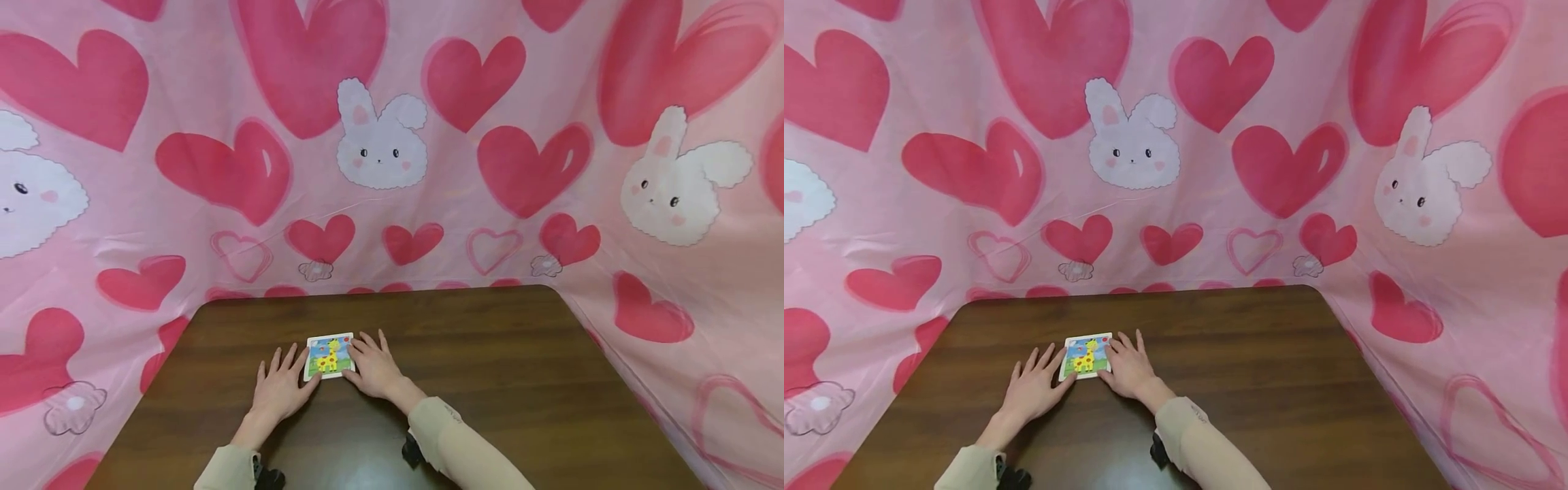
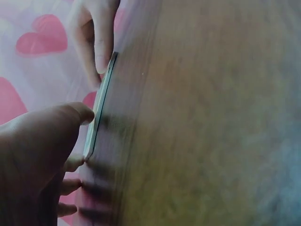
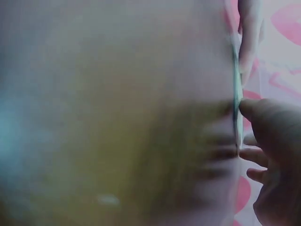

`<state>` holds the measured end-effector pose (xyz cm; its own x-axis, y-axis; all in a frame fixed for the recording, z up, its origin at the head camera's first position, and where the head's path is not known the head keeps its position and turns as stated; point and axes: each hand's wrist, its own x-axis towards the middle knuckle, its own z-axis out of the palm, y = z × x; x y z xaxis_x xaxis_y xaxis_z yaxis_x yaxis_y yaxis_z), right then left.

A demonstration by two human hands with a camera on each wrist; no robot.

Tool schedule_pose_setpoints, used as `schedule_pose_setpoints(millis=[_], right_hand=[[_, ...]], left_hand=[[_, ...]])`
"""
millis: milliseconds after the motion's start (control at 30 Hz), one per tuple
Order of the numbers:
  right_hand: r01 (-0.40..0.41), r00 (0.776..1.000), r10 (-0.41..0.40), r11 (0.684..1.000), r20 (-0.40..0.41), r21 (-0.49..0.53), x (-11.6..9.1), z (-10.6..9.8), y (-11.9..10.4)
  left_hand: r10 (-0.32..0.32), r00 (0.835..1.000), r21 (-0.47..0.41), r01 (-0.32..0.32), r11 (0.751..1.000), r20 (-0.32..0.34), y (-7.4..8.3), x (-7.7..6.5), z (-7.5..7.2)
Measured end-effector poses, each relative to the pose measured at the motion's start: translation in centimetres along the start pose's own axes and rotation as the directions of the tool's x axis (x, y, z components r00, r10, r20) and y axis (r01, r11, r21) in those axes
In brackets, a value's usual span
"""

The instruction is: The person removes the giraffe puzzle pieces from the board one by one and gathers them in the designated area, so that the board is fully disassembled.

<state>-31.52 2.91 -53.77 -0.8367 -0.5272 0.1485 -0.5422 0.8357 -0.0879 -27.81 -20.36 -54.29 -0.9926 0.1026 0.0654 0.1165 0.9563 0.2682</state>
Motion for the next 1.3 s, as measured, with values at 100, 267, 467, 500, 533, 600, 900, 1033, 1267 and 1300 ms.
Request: schedule_pose_setpoints(millis=[100,267,467,500,533,600,900,1033,1267,1300], right_hand=[[-0.022,1.0,0.022,0.997,0.001,0.071,0.6,-0.5,0.4],[-0.012,0.999,0.019,0.986,-0.039,0.169,2.3,-1.0,0.9],[0.024,0.998,-0.01,0.971,-0.056,0.239,4.4,-1.1,0.6],[0.034,0.998,-0.019,0.965,-0.06,0.261,4.7,-1.0,0.5],[0.055,0.996,-0.035,0.962,-0.081,0.267,5.2,-0.4,0.6],[0.069,0.996,-0.047,0.948,-0.079,0.311,5.6,-0.1,0.3],[0.05,0.998,-0.035,0.909,-0.045,0.413,7.8,2.1,0.4],[0.027,1.0,-0.021,0.909,-0.019,0.416,9.3,4.1,0.9],[0.006,1.0,-0.009,0.924,0.005,0.383,10.2,5.0,0.6],[0.001,1.0,-0.006,0.923,0.013,0.384,10.1,4.7,0.3]], left_hand=[[0.0,1.0,-0.001,0.0,1.0,-0.003,-0.1,0.2,0.2],[0.001,1.0,-0.006,-0.002,1.0,-0.014,-0.3,0.3,0.4],[0.006,1.0,-0.008,-0.006,1.0,-0.021,-0.7,0.3,0.2],[0.005,1.0,-0.005,-0.005,1.0,-0.022,-0.8,0.3,0.2],[0.005,1.0,-0.002,-0.005,1.0,-0.024,-0.8,0.3,0.2],[0.007,0.999,-0.002,-0.007,1.0,-0.032,-0.9,0.2,0.2],[0.011,0.999,-0.025,-0.012,1.0,-0.041,-0.8,0.4,0.8],[0.008,0.999,-0.045,-0.01,0.999,-0.051,-0.9,0.3,0.9],[0.007,0.998,-0.088,-0.013,0.996,-0.066,-1.5,0.3,0.8],[0.009,0.998,-0.093,-0.015,0.996,-0.068,-1.6,0.3,0.8]])
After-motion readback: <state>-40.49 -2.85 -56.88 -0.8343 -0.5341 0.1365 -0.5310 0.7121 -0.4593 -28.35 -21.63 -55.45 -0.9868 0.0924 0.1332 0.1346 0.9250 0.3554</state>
